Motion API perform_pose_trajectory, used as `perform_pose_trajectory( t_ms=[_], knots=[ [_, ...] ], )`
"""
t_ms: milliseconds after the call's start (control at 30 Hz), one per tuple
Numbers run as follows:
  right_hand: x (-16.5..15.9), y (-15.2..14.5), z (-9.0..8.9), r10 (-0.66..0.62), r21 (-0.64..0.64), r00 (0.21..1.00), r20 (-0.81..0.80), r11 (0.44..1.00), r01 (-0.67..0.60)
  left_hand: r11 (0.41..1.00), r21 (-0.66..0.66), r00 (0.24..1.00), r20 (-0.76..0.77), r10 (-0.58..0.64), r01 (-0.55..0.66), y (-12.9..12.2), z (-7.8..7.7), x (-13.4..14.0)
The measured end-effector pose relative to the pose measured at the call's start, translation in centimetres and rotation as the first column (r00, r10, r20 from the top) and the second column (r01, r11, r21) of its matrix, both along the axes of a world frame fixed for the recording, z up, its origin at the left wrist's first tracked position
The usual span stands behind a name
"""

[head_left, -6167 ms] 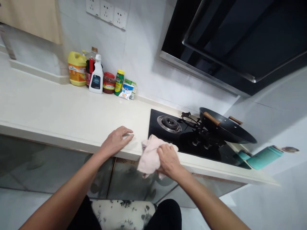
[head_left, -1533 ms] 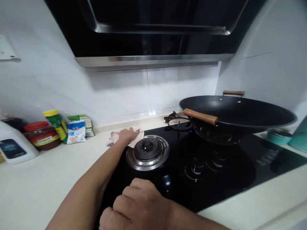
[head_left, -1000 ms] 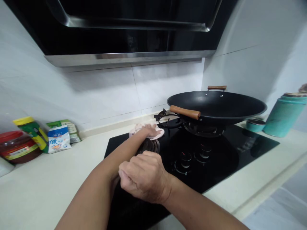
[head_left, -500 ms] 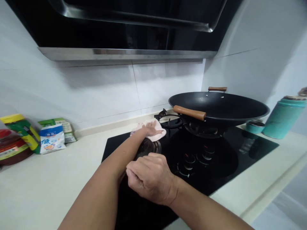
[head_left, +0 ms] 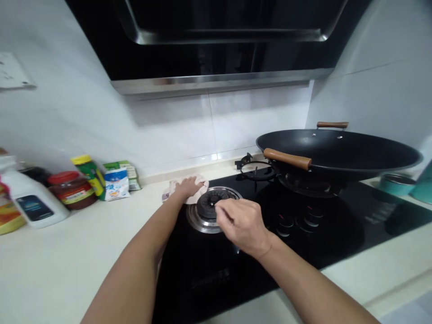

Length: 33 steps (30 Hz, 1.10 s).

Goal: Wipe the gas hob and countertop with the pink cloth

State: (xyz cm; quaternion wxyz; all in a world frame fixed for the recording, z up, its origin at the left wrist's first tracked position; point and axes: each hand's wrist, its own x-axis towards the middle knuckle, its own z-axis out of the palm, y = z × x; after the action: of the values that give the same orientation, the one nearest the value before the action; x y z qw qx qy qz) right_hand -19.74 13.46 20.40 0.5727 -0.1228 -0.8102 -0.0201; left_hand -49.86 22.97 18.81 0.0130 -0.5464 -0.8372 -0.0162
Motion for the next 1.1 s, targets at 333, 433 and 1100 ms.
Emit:
perform_pose_trajectory(
  t_ms=[333, 433, 1100],
  knots=[
    [0.2, 2.0, -0.7, -0.170, -0.193, 0.985, 0.017, 0.966, 0.170, 1.000, -0.011, 1.000, 0.000, 0.002, -0.002, -10.2, -0.4, 2.1],
    [0.0, 2.2, -1.2, -0.190, -0.270, 0.979, 0.070, 0.941, 0.202, 0.999, -0.026, 1.000, 0.008, -0.030, 0.030, -13.8, -0.3, 4.0],
    [1.4, 2.4, -3.2, -0.281, -0.403, 0.941, 0.189, 0.851, 0.336, 0.833, 0.014, 0.821, 0.158, -0.548, 0.553, -31.1, -0.2, 21.3]
  ],
)
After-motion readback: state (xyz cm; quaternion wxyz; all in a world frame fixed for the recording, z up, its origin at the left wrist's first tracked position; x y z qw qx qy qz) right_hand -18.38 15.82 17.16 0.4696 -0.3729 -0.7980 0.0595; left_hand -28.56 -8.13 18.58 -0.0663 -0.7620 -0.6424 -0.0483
